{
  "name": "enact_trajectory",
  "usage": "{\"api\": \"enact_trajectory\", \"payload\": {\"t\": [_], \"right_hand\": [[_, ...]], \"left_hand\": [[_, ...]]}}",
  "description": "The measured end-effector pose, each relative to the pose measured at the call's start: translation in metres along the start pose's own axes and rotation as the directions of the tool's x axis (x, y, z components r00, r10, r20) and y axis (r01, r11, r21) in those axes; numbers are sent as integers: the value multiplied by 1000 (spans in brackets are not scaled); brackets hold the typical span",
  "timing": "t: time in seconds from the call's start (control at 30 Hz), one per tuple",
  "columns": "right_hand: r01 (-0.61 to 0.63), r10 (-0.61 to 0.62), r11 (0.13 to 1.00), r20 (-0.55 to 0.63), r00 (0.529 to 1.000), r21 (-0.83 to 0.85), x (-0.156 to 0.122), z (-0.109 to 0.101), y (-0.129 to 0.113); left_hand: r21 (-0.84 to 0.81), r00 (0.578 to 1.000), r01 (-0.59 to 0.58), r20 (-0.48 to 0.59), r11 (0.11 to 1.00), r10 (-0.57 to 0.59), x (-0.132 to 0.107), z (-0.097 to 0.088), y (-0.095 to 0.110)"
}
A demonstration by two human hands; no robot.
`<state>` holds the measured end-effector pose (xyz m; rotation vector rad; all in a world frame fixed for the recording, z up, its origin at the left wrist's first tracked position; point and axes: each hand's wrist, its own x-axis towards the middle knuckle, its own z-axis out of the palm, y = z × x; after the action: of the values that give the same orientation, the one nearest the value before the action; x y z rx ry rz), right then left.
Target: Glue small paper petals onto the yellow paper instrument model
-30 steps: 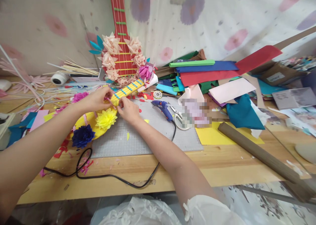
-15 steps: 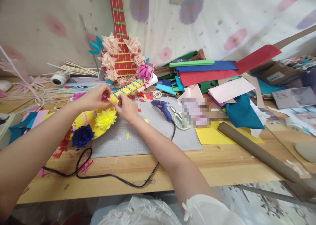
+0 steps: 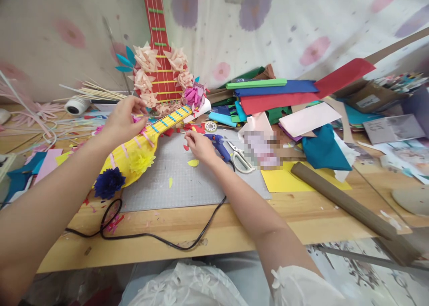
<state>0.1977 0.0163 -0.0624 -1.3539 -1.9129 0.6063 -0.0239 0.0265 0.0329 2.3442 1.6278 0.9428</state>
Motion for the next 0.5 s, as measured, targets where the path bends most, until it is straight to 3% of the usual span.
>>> {"api": "enact_trajectory", "payload": {"t": [0.1, 0.23, 0.37, 0.5], "right_hand": [[17, -4, 996, 145, 989, -91, -16, -10, 16], [102, -56, 978, 240, 969, -184, -34, -12, 29], [121, -71, 974, 250, 966, -192, -43, -9, 32], [43, -20, 992, 197, 980, -115, -47, -6, 30]], "left_hand": [[-116, 999, -35, 21, 993, 38, -4, 23, 32], [-242, 991, -72, 95, 968, 98, -26, 72, 66], [-251, 980, 73, 197, 965, -23, -53, 116, 68], [-246, 975, 155, 194, 957, -109, -75, 137, 52]]}}
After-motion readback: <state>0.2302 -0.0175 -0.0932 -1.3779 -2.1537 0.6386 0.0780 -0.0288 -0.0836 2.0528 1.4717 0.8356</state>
